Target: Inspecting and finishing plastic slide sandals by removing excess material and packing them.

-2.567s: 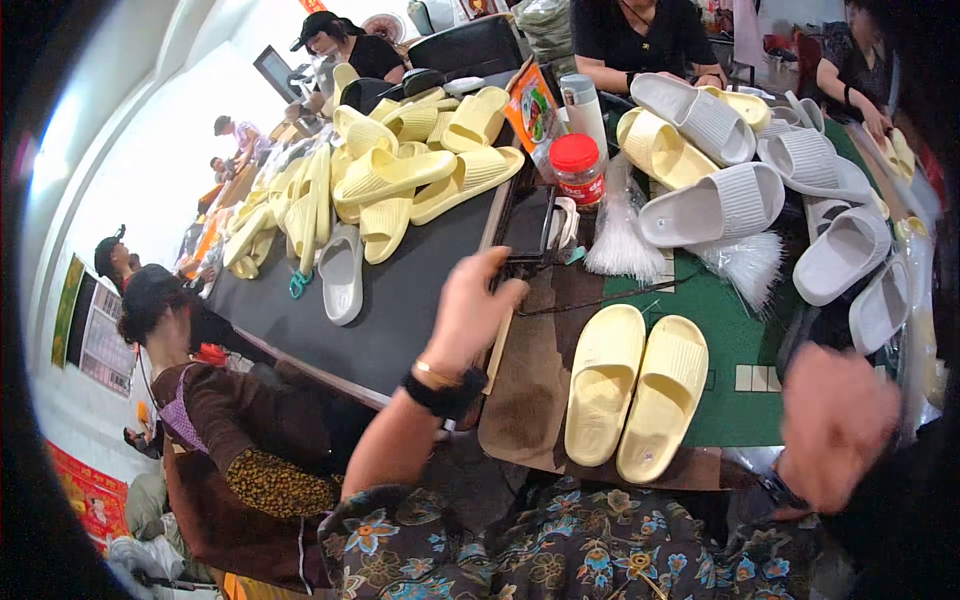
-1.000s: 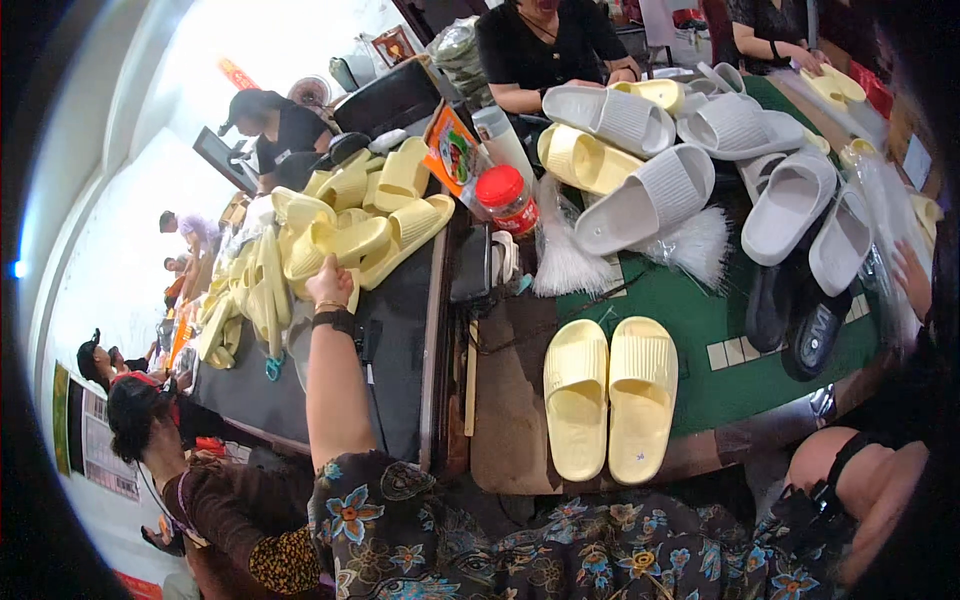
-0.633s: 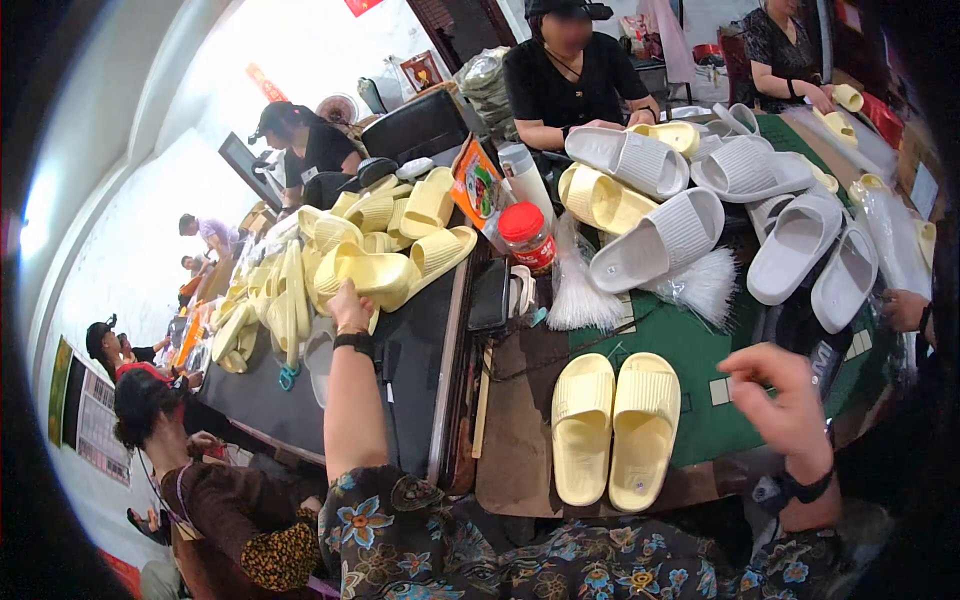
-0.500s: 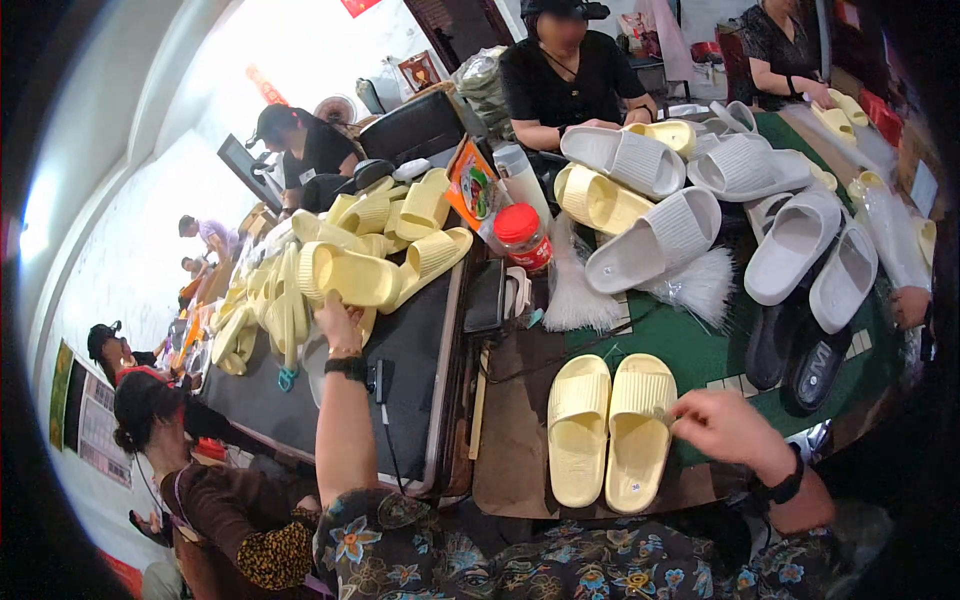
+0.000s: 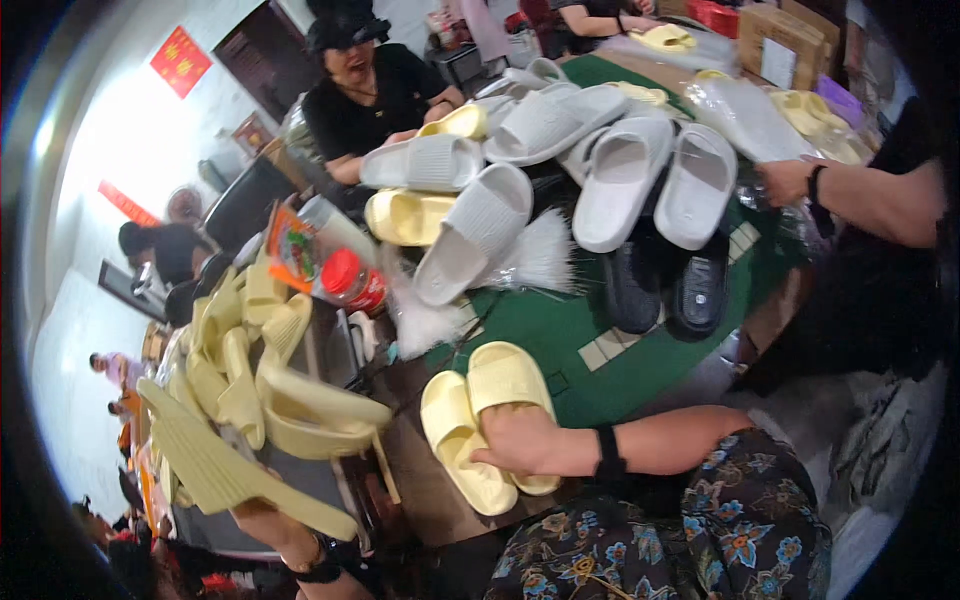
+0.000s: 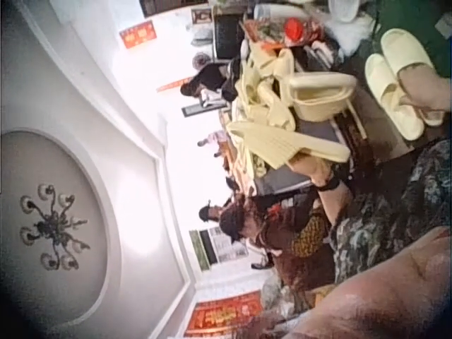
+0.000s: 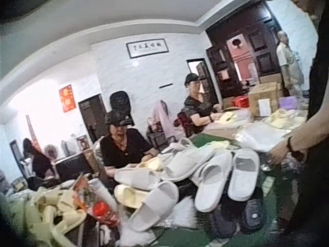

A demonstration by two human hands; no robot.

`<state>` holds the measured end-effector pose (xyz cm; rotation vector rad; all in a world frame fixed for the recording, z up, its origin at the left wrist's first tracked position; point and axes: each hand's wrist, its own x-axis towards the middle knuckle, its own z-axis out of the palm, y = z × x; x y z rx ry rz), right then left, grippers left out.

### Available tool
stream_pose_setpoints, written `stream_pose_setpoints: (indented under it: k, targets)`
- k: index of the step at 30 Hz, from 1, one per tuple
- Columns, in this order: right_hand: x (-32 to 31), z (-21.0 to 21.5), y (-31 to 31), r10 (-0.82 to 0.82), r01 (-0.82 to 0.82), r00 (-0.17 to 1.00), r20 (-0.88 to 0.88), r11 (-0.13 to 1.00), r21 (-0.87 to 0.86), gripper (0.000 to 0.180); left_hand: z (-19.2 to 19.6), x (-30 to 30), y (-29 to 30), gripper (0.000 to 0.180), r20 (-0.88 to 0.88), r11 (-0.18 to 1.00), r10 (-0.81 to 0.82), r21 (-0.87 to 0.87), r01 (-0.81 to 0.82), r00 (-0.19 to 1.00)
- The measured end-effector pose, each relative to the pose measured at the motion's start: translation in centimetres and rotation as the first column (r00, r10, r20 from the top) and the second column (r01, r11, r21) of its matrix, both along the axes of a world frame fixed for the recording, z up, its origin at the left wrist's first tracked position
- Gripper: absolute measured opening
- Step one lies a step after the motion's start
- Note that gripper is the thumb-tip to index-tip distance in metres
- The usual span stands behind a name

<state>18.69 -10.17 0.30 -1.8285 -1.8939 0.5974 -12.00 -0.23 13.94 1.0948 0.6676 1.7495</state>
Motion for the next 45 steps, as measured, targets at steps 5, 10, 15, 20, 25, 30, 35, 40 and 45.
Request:
stream_pose_setpoints:
  k: [5,10,15,20,25,30,35,40,45]
  targets:
    - [0.1,-3.2,3.2,0.114,-0.113,0.993,0.001,0.976,0.185,0.022,-4.3,0.4,-2.1,0.044,-0.591,0.995,-0.054,0.031,0.090,0.805]
    - [1.6,-0.7,3.0,-0.012,0.013,0.995,-0.097,1.000,0.005,0.028,-6.1,4.4,-4.4,0.048,-0.391,0.983,0.078,-0.125,-0.137,0.917]
    - [6.3,5.1,0.9,-0.162,0.173,0.984,-0.075,0.970,0.169,0.038,-4.9,4.5,-4.5,0.048,-0.288,0.985,0.039,-0.150,-0.086,0.957]
    - [16.7,13.3,3.3,-0.406,0.364,0.913,0.031,0.847,0.387,0.042,-3.9,2.2,-4.8,0.047,-0.354,0.989,-0.116,-0.124,0.076,0.928]
    - [23.6,17.9,4.9,-0.726,0.627,0.687,0.016,0.604,0.492,0.050,-2.8,6.2,-5.6,0.042,-0.171,0.951,-0.213,-0.264,0.164,0.962]
    - [16.4,11.2,1.0,-0.156,0.222,0.939,-0.306,0.955,0.198,0.027,-1.2,9.5,-5.6,0.035,-0.357,0.946,-0.268,-0.273,0.174,0.895]
    - [9.3,5.0,-0.7,0.099,-0.177,0.882,-0.462,0.976,-0.129,0.096,-1.3,10.4,-5.6,0.037,-0.266,0.884,-0.414,-0.346,0.315,0.870]
    - [3.8,0.6,0.2,0.056,-0.042,0.955,-0.292,0.998,0.051,0.109,-2.1,10.6,-5.6,0.040,-0.299,0.894,-0.376,-0.367,0.258,0.877]
    - [2.5,-1.1,1.4,0.003,0.002,0.955,-0.295,1.000,0.015,0.097,-2.6,10.0,-5.9,0.035,-0.250,0.875,-0.399,-0.392,0.285,0.882]
